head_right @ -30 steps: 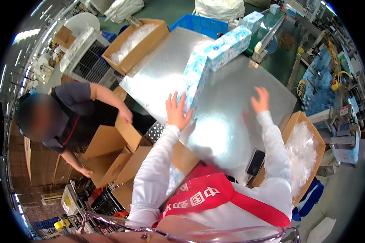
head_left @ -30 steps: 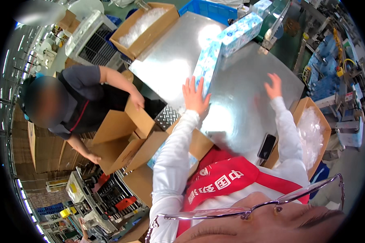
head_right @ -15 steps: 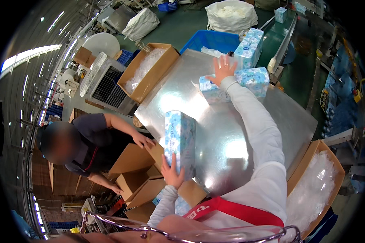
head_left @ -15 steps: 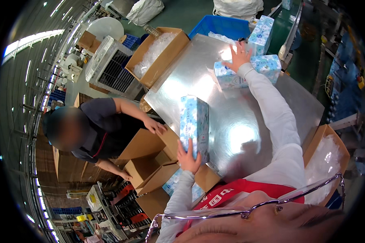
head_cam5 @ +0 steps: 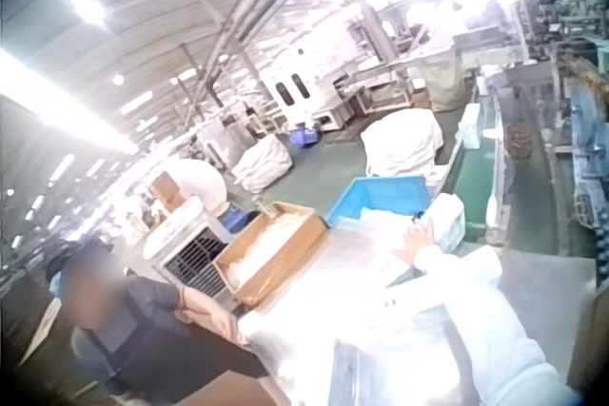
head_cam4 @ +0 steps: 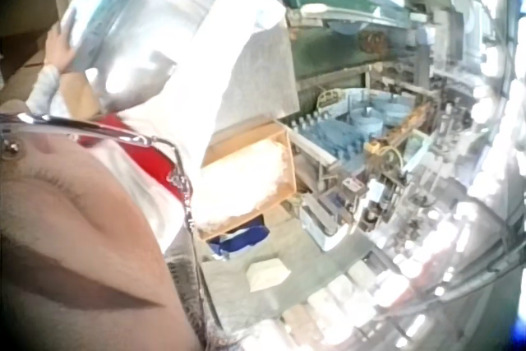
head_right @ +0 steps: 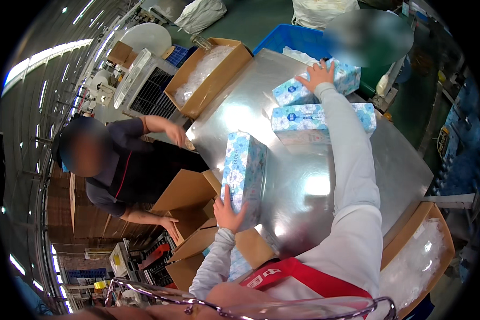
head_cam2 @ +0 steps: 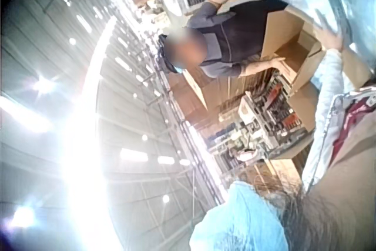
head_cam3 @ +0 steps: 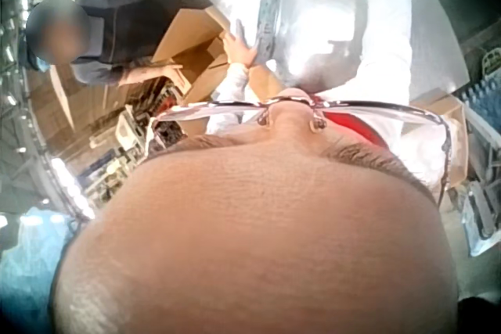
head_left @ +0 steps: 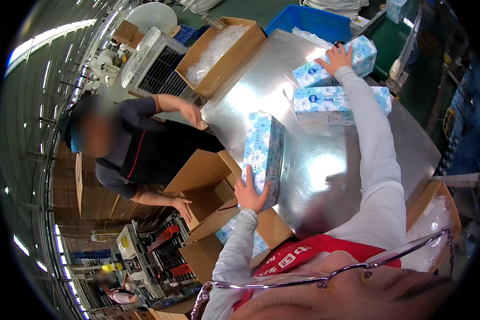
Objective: The person packs packages of tissues into cardboard boxes by hand, then places the boxes on a conveyor belt and folds down the box flaps.
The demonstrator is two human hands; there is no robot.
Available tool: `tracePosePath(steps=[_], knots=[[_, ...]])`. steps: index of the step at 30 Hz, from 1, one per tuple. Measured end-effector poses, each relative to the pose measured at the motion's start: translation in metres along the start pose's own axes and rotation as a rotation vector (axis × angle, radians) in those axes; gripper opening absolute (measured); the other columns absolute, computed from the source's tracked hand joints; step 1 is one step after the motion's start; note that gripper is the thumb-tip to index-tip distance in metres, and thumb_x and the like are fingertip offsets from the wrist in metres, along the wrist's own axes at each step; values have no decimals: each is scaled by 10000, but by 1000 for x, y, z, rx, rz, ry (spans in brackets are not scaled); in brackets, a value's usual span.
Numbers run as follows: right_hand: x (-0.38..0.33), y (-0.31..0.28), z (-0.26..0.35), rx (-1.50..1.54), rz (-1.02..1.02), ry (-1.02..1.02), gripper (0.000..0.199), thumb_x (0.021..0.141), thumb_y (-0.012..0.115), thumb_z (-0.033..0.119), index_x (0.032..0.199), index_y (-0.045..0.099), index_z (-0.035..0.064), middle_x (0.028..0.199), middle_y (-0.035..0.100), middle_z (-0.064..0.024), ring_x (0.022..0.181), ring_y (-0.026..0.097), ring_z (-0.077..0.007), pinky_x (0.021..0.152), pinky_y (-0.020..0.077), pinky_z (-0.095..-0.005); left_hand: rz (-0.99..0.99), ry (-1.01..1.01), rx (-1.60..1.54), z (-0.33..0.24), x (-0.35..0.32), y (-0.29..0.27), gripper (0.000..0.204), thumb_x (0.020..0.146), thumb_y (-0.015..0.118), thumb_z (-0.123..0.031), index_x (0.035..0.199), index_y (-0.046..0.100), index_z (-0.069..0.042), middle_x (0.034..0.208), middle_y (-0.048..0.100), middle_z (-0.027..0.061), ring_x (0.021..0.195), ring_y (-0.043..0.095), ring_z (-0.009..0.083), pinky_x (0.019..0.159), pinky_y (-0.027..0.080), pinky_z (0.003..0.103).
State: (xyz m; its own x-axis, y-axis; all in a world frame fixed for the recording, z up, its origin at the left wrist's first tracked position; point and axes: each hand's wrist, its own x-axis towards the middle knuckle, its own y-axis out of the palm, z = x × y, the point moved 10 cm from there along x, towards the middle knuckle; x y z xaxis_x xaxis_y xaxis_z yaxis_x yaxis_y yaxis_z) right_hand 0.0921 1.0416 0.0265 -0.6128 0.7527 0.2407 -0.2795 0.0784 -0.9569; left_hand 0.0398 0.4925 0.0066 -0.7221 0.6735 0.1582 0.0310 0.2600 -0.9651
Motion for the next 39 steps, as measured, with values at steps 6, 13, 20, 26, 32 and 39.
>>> tracePosePath(steps=[6, 13, 20, 26, 32, 39], knots=[[-65, 17, 67, 308, 45, -388, 600, 949, 484, 584, 828, 757, 64, 853, 707, -142, 919, 635, -330, 1085, 356, -480, 16, 60, -49, -3, 22, 6, 947, 751, 771, -477, 1538, 339, -177, 1143, 515, 206, 992, 533, 377, 905, 440, 463], [-237, -66, 178, 745, -58, -947, 295, 918, 654, 325, 971, 716, 41, 992, 699, -109, 991, 607, -320, 1050, 393, -509, 149, 19, -223, -19, 62, 17, 986, 735, 781, -454, 1547, 302, -165, 1121, 493, 201, 977, 591, 370, 871, 504, 429], [-318, 4, 26, 1626, 109, 236, 875, 906, 694, 168, 1575, 140, 61, 1538, 316, -188, 1372, 391, -281, 1151, 287, -406, 281, 41, -294, -55, 34, 16, 1030, 754, 727, -417, 1588, 166, -190, 1232, 459, 252, 977, 625, 434, 864, 530, 451], [-466, -19, 63, 1545, 361, 235, 923, 960, 590, 122, 1565, -99, 18, 1614, 151, -164, 1459, 202, -224, 1183, 176, -335, 432, 28, -337, -70, -6, 14, 1051, 731, 747, -299, 1590, 153, -176, 1182, 464, 220, 989, 594, 399, 850, 525, 437], [-608, -35, 23, 1422, 443, 601, 826, 977, 573, 168, 1562, 21, -21, 1593, 209, -165, 1437, 248, -230, 1177, 199, -327, 549, 270, -433, -94, -98, 8, 1082, 775, 782, -375, 1564, 132, -18, 1179, 471, 249, 1103, 539, 389, 923, 479, 444], [-559, -16, -10, 1170, 790, 639, 756, 935, 564, 581, 1306, 552, -77, 1231, 629, -162, 1139, 570, -211, 983, 437, -337, 1186, -310, -1030, -63, -83, 113, 898, 905, 623, -566, 1494, 328, 44, 1416, 501, 206, 1285, 511, 283, 1084, 402, 380]])
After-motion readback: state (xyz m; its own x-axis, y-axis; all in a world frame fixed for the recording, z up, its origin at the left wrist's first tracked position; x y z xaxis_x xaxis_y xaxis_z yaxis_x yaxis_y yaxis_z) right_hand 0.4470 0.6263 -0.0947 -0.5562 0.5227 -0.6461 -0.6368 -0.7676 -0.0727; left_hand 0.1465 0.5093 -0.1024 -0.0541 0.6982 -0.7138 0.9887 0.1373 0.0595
